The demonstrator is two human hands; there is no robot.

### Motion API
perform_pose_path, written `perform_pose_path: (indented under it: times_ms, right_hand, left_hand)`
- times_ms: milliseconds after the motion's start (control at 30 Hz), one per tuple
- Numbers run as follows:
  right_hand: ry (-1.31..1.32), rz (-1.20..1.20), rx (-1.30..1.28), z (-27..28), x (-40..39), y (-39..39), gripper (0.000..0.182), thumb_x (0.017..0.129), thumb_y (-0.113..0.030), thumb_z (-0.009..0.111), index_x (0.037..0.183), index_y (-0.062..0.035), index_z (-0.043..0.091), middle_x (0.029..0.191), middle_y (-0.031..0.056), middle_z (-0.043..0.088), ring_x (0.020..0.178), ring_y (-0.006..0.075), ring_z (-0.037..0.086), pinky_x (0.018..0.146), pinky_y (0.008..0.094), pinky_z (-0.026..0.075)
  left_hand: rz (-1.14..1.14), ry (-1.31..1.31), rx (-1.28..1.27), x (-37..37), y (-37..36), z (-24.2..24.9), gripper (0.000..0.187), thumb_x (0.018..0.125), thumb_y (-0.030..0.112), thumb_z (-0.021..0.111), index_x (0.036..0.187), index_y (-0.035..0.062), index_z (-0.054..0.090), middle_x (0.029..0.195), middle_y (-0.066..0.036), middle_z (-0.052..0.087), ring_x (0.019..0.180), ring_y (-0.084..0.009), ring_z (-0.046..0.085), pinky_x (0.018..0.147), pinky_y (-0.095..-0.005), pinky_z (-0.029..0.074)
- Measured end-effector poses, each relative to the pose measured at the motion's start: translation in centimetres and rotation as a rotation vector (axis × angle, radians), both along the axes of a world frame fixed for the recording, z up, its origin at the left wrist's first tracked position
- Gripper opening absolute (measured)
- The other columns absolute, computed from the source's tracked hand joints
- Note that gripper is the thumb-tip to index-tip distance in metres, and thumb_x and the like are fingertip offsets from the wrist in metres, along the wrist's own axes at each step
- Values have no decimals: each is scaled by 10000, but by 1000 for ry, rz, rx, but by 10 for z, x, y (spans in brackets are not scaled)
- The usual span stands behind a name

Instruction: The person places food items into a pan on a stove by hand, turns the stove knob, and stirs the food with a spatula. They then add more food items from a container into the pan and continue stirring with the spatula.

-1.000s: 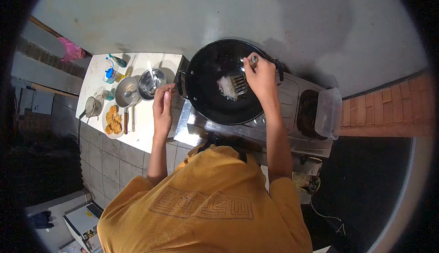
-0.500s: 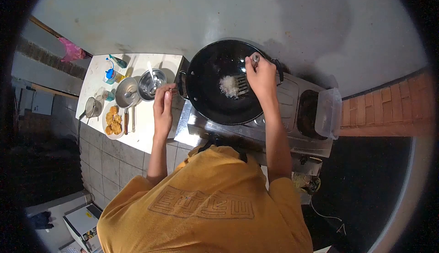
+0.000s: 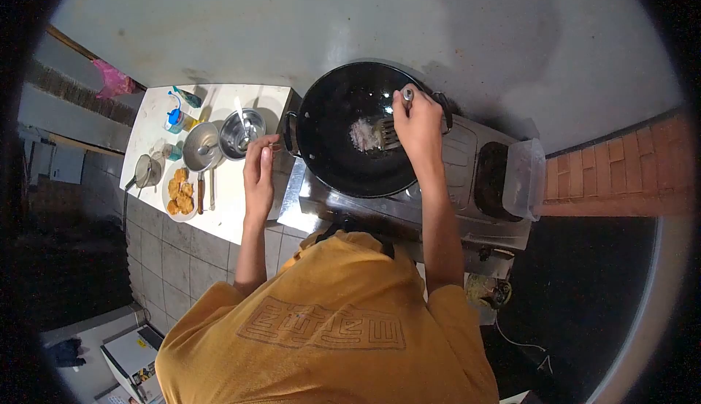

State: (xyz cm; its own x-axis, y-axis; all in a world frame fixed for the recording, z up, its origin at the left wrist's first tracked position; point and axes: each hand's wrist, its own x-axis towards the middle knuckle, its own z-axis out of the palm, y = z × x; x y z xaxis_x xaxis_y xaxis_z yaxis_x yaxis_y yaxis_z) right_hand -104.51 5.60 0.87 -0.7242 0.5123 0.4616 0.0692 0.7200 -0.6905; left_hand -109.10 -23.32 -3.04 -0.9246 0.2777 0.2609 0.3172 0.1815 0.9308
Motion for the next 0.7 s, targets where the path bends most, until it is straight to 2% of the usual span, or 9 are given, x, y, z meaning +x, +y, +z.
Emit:
perform_pose_path:
  times_ms: [100,200,367,500,567,600,633,700]
  right_hand:
    - [-55,20,-108,7,1,-7,261,909,-101,644,738,29,494,573,132,431,509,190,346,501,341,351]
    - [13,-42,-193,13,4,-9,273,916,-117,644,739,29,498,579,128,435,517,162,343,503,333,349]
    - [9,-32,44,12,10,2,246,925,-118,623,767,35,513,607,157,467,518,244,394,527,358,372]
    - [34,-30,85,-1,4,2,247,922,-115,624,770,39,504,613,171,469,525,281,413,535,372,380]
    - [-23,3,-25,-2,0,-1,254,917,-119,632,762,38,504,614,168,479,518,262,412,531,363,382]
    - [-74,10,-94,-3,-1,-3,237,915,-131,642,775,30,539,619,169,490,510,224,417,526,353,382]
    - [-72,11,-94,-2,-1,-5,237,915,-131,642,775,30,539,619,169,490,510,224,417,526,353,382]
    - [-36,-28,-151,2,1,-10,224,923,-142,646,785,19,572,603,132,489,510,167,411,516,330,370]
  left_hand:
    - [-9,1,-14,-1,1,1,314,1042,224,453,1177,-9,614,1164,-117,574,1076,-214,578,959,-321,444]
    - [-9,5,-34,-1,-2,2,330,1053,239,434,1200,-1,607,1169,-107,567,1062,-200,586,960,-318,442]
    - [-19,25,-32,-2,-3,-5,327,1053,235,433,1201,1,607,1162,-107,567,1058,-198,588,964,-319,442]
    - [-18,0,-15,0,-1,-1,320,1053,225,431,1199,0,606,1151,-105,567,1056,-198,588,964,-321,441]
    - [-23,11,-23,0,0,1,318,1053,221,430,1198,0,606,1150,-105,567,1056,-198,587,964,-322,441]
    - [-23,1,-20,2,0,3,318,1053,220,429,1199,0,606,1152,-105,567,1058,-197,586,962,-322,441]
    - [-23,-10,-16,2,0,5,318,1053,219,428,1199,0,605,1154,-105,566,1059,-196,585,960,-322,442]
    - [-17,-6,-9,1,-2,5,317,1053,218,427,1199,0,605,1156,-105,566,1059,-196,583,959,-321,441]
